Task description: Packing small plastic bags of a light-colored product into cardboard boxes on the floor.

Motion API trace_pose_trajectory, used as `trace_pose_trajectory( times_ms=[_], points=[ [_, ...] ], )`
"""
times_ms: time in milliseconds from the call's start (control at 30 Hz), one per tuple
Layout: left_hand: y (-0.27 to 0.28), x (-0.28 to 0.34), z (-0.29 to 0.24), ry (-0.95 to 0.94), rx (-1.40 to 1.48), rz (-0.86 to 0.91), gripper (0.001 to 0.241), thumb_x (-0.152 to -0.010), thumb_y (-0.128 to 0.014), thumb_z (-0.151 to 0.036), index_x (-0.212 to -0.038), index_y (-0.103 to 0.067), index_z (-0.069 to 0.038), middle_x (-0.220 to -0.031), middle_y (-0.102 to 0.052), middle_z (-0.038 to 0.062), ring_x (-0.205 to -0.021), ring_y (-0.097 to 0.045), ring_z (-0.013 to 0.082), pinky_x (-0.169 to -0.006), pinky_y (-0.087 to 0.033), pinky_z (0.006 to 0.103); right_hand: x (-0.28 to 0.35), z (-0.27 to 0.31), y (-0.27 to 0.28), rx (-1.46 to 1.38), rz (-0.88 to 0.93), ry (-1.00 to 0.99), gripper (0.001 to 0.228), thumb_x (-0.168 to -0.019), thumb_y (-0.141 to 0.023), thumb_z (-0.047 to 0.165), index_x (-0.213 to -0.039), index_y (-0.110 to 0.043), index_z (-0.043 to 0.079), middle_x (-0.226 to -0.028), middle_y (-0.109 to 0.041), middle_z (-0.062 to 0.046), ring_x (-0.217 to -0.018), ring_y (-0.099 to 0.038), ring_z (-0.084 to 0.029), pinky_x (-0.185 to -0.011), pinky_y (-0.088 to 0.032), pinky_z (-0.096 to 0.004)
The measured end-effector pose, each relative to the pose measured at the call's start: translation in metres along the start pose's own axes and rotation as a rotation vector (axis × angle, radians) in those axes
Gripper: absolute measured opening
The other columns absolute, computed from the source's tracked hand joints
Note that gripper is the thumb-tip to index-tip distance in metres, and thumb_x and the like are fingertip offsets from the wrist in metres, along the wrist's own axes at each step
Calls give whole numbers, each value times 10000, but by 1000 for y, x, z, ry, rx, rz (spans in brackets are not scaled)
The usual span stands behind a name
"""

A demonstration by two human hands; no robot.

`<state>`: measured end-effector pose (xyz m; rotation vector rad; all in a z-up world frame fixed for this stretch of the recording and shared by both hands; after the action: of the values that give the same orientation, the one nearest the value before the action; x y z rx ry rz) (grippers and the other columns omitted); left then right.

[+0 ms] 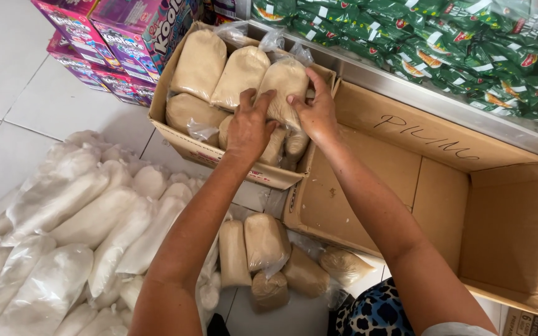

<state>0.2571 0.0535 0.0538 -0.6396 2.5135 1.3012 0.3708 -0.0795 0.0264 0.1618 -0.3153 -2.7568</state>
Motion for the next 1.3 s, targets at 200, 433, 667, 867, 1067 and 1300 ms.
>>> trace_pose_trajectory(
  times_ms=[200, 433, 667, 867, 1067, 1300],
  points=[
    [5, -5, -15, -35, -371, -12, 677, -722, -885, -240, -1343, -618, -223, -1298, -602, 105, -1040, -671, 327, -780, -596, 451, 21, 29, -9, 662, 38, 352, 597, -1021, -700, 161, -1546, -450, 29, -1495, -409, -311, -1312, -531, -447, -1104, -495, -486],
    [-8, -5, -10, -89, -492, -44, 578, -819, -793, -96, -1369, -629, -173, -1269, -639, 102, -1051, -673, 300, -802, -606, 432, 36, 43, -24, 824, 179, 457, 629, -1018, -649, 208, -1559, -394, 12, -1631, -273, -305, -1382, -440, -512, -1140, -421, -525],
    [0, 18, -41, -193, -455, 109, 532, -864, -756, -181, -1359, -608, -56, -1437, -571, 190, -1264, -600, 332, -1061, -494, 488, 29, 29, -25, 1028, 141, 457, 651, -1041, -620, 302, -1586, -367, 52, -1642, -266, -281, -1460, -370, -471, -1183, -294, -632],
    [-10, 27, -33, -202, -278, 228, 683, -855, -787, -280, -1393, -547, 64, -1499, -488, 265, -1361, -515, 368, -1125, -416, 479, 28, 23, -26, 1017, 143, 468, 654, -1070, -592, 299, -1615, -317, 65, -1661, -245, -279, -1496, -338, -467, -1206, -275, -628],
    [-3, 28, -29, -190, -184, 257, 679, -835, -795, -269, -1386, -556, 47, -1510, -492, 253, -1350, -534, 372, -1098, -444, 462, 28, 21, -24, 992, 145, 462, 653, -1064, -585, 288, -1621, -310, 86, -1672, -235, -265, -1501, -329, -458, -1210, -270, -617],
    [23, 28, 15, 80, -504, 417, 564, -948, -707, -437, -1314, -627, -15, -1296, -655, 219, -1087, -685, 373, -944, -517, 518, 41, 27, -15, 901, 165, 428, 612, -1062, -571, 249, -1609, -339, 102, -1690, -213, -237, -1537, -287, -416, -1217, -229, -646]
  ],
)
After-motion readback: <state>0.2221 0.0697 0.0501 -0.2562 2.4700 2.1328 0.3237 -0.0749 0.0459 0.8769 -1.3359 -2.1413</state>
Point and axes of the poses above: each hand's wrist, its own x-axis away from the middle knuckle, its own y-axis out of the back of the hand, z = x × y, the point moved 10 cm from there along -x, towards the middle knuckle
